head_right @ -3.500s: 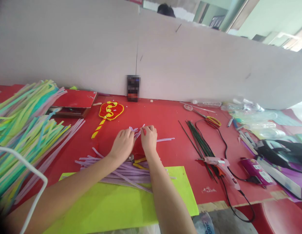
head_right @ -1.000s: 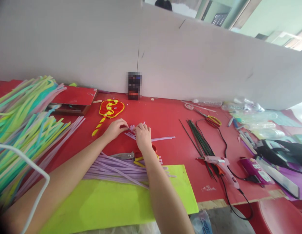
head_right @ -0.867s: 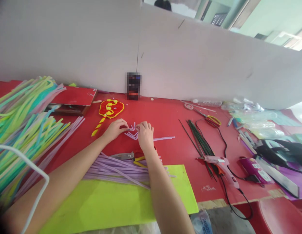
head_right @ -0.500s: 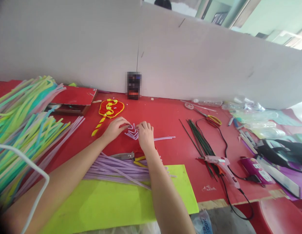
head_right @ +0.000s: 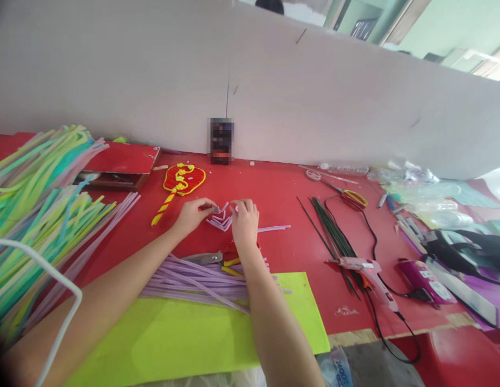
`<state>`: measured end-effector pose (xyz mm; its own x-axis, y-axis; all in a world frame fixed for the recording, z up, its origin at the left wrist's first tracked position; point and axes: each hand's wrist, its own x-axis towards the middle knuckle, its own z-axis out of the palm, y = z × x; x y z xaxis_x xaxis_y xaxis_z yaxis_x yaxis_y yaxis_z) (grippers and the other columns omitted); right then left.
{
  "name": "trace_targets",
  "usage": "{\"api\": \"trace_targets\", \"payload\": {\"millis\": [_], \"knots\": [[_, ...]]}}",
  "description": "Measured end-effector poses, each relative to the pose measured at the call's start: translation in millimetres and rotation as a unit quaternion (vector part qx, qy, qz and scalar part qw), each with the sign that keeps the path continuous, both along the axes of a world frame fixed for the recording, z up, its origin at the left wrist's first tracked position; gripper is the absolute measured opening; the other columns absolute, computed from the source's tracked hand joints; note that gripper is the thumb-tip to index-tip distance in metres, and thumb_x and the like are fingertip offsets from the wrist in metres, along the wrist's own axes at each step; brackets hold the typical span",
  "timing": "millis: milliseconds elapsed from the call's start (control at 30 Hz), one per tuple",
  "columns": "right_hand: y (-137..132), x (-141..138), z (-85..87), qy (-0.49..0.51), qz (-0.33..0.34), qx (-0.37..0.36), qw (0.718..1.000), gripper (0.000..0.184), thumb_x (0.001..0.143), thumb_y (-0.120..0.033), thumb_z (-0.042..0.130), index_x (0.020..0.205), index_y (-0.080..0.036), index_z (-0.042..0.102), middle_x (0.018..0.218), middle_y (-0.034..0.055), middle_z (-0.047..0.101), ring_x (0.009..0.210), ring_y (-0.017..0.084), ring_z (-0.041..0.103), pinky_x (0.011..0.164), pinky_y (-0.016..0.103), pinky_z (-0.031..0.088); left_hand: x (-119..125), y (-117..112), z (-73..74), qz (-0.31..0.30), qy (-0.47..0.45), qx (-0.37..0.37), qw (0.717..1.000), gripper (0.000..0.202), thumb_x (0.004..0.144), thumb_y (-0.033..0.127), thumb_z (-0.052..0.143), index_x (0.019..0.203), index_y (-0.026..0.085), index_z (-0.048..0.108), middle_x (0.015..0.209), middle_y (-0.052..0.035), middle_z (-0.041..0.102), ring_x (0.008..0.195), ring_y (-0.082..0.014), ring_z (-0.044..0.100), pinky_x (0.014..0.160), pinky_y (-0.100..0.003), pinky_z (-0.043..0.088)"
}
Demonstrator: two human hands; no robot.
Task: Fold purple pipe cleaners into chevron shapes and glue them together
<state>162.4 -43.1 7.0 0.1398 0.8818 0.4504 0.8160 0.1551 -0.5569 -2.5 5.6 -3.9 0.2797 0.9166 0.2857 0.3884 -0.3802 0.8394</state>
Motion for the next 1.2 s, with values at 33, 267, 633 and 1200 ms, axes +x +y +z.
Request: {"api": "trace_targets", "payload": {"millis": [33, 267, 633, 1200], "knots": [[0, 1, 0.3, 0.054, -0.011, 0.001, 0.998, 0.020, 0.088, -0.024, 0.047, 0.097, -0.020, 0.065, 0.101, 0.0094, 0.063, 0.094, 0.021, 0.056, 0.087, 0.035, 0.042, 0, 0, 0.3, 0.007, -0.024, -0.011, 1.000, 0.009, 0.076, 0.026, 0.060, 0.079, 0.018, 0.066, 0.080, -0.0017, 0.072, 0.077, -0.0162, 0.065, 0.076, -0.027, 0.049], [5, 1, -6.2, 0.349, 0.094, -0.089, 0.928, 0.026, 0.080, -0.039, 0.055, 0.086, -0.017, 0.068, 0.076, 0.0036, 0.069, 0.072, 0.017, 0.064, 0.070, 0.028, 0.050, 3, -2, 2.8, -0.033, -0.114, -0.072, 0.990, 0.022, 0.071, 0.037, 0.066, 0.079, 0.016, 0.065, 0.079, -0.0037, 0.072, 0.073, -0.0166, 0.065, 0.071, -0.029, 0.051], [3, 0, -6.7, 0.229, 0.127, -0.080, 0.962, 0.024, 0.080, -0.040, 0.055, 0.078, -0.020, 0.068, 0.074, -0.0007, 0.069, 0.071, 0.015, 0.062, 0.070, 0.025, 0.046, 1, 1, 0.0, -0.050, -0.068, -0.060, 0.995, 0.024, 0.071, 0.040, 0.063, 0.078, 0.017, 0.067, 0.074, -0.0017, 0.071, 0.065, -0.0144, 0.061, 0.067, -0.027, 0.049], [1, 7, -10.2, 0.078, 0.035, -0.081, 0.993, 0.016, 0.081, -0.026, 0.055, 0.080, -0.021, 0.071, 0.079, 0.0016, 0.063, 0.066, 0.013, 0.055, 0.069, 0.026, 0.044, 2, 9, -16.7, -0.002, 0.052, -0.016, 0.999, 0.019, 0.076, 0.037, 0.060, 0.078, 0.020, 0.069, 0.080, -0.0031, 0.071, 0.074, -0.0172, 0.063, 0.069, -0.027, 0.047]]}}
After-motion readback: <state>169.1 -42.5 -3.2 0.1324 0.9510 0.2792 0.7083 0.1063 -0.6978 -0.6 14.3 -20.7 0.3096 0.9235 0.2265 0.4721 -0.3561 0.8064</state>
